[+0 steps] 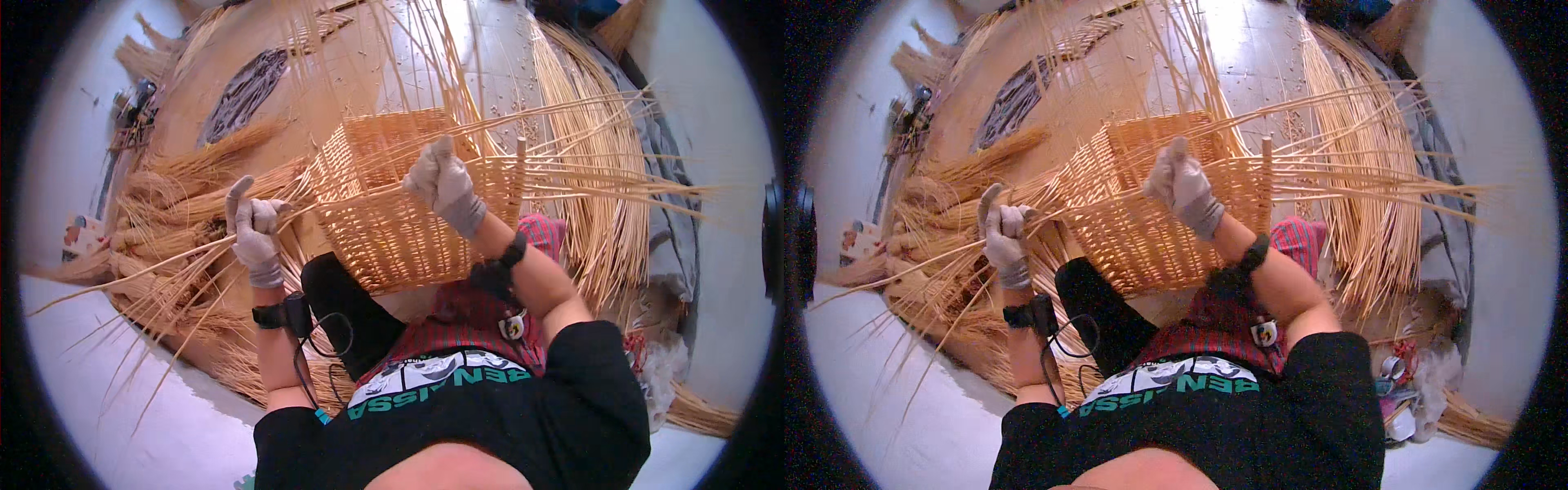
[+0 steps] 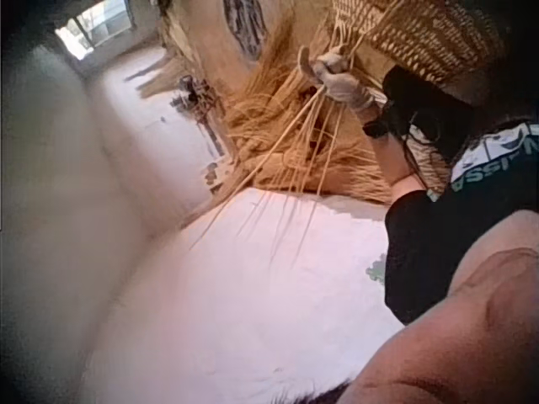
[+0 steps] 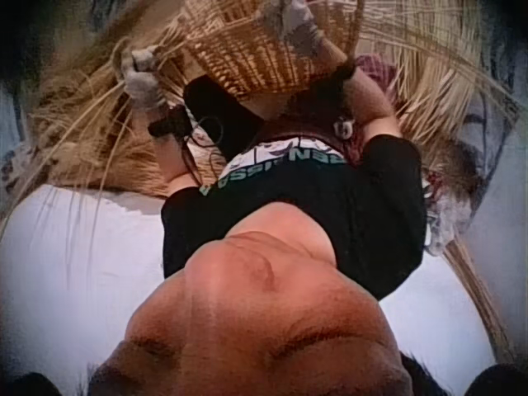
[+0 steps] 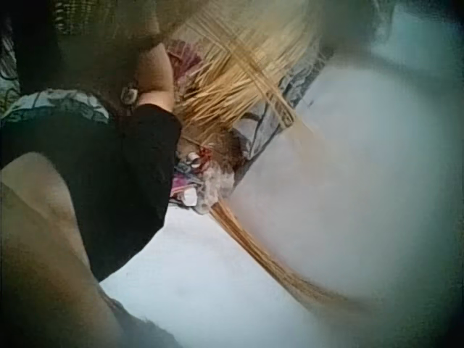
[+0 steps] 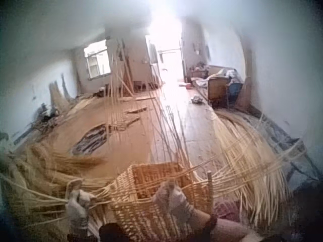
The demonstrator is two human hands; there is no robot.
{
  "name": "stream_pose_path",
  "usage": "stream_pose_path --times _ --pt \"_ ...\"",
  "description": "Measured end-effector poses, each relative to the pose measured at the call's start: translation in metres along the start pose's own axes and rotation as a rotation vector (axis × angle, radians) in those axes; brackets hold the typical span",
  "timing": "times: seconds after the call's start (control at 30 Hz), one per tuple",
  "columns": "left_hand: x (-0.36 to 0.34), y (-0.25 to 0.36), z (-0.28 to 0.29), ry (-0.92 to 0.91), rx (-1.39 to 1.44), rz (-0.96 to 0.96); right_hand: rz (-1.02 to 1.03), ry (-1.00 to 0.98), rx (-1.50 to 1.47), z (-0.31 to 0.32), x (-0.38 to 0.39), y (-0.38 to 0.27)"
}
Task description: Weaving a large reed or wicker basket while sitting on the floor.
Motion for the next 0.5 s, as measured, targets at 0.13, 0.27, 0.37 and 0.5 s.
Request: stream_pose_path --times 0.13,0.27,0.37,0.5 --pt "0.026 0.000 -0.016 0.119 -0.005 -0.065 0.041 0.173 -0.015 0.006 0.003 0.005" --pt "0.068 -0.013 -0.036 0.184 -0.176 -0.132 -0.004 0.280 0.421 -0.014 0.018 -0.010" --pt "0.106 -0.074 -0.045 0.303 -0.453 -0.016 -0.063 0.314 0.640 -0.001 0.030 -0.017" --pt "0.073 -0.036 -0.044 -0.003 -0.629 0.526 0.011 0.568 0.660 -0.006 0.028 -0.005"
Point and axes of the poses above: each hand's wrist, its own x-axis away from the middle knuckle, its own z-axis out of the back of the hand, y = z × x, the point moved 2 cm from there along -x, towards the middle knuckle, and after that the axes turned 14 degrees about -x, right-handed, at the moved point
